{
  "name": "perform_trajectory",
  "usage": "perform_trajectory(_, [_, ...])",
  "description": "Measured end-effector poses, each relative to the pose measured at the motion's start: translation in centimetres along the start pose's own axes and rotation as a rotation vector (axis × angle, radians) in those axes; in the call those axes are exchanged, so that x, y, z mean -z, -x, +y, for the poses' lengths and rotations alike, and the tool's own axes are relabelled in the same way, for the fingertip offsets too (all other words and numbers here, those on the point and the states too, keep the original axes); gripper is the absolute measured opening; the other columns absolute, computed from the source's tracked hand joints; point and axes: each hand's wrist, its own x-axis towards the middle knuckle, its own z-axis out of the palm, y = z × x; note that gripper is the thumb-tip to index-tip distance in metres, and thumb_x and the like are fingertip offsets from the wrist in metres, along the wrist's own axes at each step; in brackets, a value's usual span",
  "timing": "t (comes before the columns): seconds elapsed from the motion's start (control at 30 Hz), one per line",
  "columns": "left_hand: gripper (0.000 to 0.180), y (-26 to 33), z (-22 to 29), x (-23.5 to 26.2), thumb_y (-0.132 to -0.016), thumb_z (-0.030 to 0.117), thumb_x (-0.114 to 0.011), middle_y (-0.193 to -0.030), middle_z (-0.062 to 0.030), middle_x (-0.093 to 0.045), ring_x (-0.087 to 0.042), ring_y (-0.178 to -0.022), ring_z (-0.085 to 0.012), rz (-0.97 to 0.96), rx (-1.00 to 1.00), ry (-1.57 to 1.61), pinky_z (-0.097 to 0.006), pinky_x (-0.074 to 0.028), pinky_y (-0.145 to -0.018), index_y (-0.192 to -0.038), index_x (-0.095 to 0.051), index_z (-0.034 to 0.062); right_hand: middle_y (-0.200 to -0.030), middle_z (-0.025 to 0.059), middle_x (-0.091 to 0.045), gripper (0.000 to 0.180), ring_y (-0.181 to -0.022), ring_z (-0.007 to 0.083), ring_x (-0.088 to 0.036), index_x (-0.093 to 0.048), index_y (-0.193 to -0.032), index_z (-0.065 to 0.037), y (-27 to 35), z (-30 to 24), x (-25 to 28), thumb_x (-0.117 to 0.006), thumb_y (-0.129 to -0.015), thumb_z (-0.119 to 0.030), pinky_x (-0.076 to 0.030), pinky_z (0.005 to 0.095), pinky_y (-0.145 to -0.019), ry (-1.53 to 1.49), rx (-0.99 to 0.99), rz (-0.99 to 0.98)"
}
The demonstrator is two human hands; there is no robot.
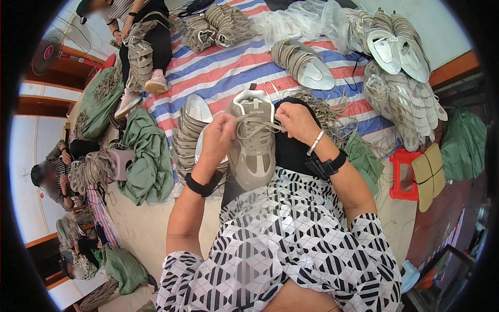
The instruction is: The recorder is inserting and tightening laces on newly manufactured shoes in a production environment.
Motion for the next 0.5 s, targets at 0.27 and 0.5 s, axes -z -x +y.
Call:
perform_trajectory(0.27, [0.024, -1.4, 0.4, 1.6, -0.100, 0.016, -0.047, -0.087, -0.0069, -0.067, -0.063, -0.079, -0.0116, 0.261, -0.100, 0.072, -0.025, -0.051, -0.073, -0.114, -0.054, -0.0016, -0.089, 0.0109, -0.060, 0.031, -0.083, 0.0296, -0.061, -0.058, -0.108, -0.009, -1.2, -0.7, 3.7, -0.065, -0.078, -0.003, -0.050, 0.0368, -0.072, 0.178, 0.461, -0.082])
perform_trajectory(0.5, [0.022, -0.6, 0.8, 0.5, -0.098, 0.008, -0.046, -0.095, -0.0055, -0.067, -0.061, -0.083, -0.0122, 0.104, 0.115, 0.151, -0.024, -0.049, -0.078, -0.116, -0.057, 0.0004, -0.083, 0.0096, -0.056, 0.017, -0.085, 0.0303, -0.061, -0.058, -0.092, -0.010, -4.1, -0.7, 4.2, -0.066, -0.077, -0.009, -0.051, 0.0403, -0.072, 0.482, 0.691, -0.319])
